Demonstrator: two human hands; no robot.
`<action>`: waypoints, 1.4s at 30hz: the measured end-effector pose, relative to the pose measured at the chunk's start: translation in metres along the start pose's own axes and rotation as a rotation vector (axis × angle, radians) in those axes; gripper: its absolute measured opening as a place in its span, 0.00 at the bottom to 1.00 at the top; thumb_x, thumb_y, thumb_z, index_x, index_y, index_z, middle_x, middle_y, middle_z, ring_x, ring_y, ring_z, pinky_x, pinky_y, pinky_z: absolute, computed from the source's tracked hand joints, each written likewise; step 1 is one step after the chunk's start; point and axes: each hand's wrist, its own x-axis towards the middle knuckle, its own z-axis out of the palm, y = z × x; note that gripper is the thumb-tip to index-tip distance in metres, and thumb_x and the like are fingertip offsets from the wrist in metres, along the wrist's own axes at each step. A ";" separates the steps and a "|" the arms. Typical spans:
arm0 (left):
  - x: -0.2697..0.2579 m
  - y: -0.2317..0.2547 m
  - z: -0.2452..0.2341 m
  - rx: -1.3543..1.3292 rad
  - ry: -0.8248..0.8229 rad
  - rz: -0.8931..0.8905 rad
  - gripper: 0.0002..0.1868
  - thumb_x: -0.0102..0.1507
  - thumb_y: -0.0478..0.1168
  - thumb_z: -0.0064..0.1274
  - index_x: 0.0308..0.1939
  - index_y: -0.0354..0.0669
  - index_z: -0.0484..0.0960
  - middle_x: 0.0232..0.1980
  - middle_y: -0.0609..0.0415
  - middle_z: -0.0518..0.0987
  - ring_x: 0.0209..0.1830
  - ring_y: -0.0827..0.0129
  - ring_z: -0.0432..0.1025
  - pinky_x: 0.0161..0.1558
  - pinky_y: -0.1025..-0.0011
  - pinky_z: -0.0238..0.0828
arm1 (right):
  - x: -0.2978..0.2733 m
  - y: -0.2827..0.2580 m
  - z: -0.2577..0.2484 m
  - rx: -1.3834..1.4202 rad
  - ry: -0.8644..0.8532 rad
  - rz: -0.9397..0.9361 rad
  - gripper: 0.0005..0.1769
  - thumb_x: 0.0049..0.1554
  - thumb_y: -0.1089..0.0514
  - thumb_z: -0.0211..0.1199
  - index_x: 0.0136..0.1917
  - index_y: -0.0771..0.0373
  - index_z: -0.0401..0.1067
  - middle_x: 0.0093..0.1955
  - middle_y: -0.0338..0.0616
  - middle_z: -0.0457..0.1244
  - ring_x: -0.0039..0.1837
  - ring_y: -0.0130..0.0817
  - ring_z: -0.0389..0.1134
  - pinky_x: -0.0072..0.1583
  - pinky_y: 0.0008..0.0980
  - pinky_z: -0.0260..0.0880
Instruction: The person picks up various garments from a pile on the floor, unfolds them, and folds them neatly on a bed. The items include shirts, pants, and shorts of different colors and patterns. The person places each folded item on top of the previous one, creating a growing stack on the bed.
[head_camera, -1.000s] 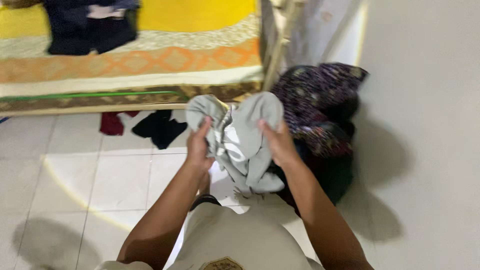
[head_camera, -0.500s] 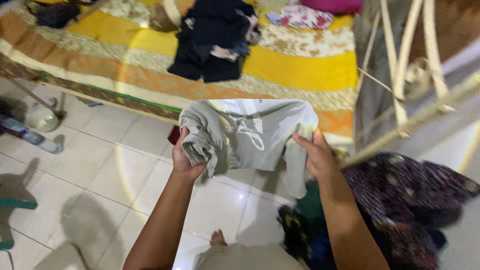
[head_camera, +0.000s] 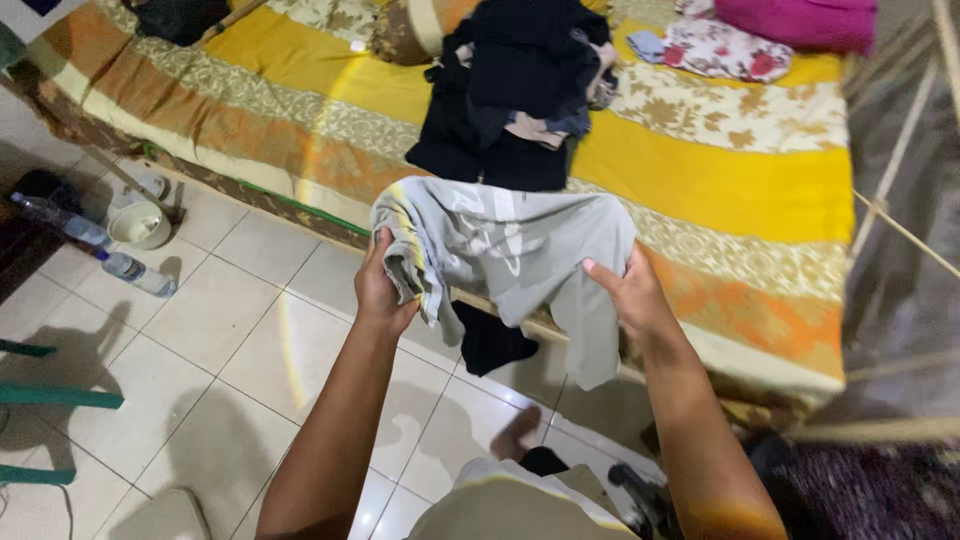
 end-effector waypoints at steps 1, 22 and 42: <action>0.016 0.001 -0.006 0.007 0.028 0.010 0.25 0.74 0.51 0.43 0.72 0.43 0.66 0.60 0.50 0.76 0.60 0.59 0.72 0.61 0.57 0.67 | 0.021 0.006 0.000 0.008 0.003 0.026 0.30 0.59 0.67 0.63 0.73 0.65 0.61 0.63 0.43 0.66 0.62 0.32 0.69 0.63 0.37 0.70; 0.324 0.035 -0.115 0.075 0.175 -0.052 0.29 0.71 0.52 0.40 0.74 0.46 0.62 0.67 0.50 0.72 0.67 0.57 0.69 0.66 0.53 0.65 | 0.370 0.076 0.043 -0.459 -0.058 0.180 0.26 0.57 0.62 0.66 0.68 0.61 0.69 0.55 0.41 0.70 0.54 0.29 0.70 0.55 0.33 0.71; 0.816 0.003 -0.111 1.719 -0.176 0.366 0.42 0.58 0.43 0.64 0.73 0.41 0.65 0.69 0.39 0.70 0.70 0.46 0.63 0.69 0.55 0.61 | 0.727 0.088 -0.034 -1.401 0.414 -0.024 0.46 0.51 0.61 0.71 0.80 0.58 0.58 0.71 0.74 0.53 0.68 0.70 0.62 0.68 0.48 0.66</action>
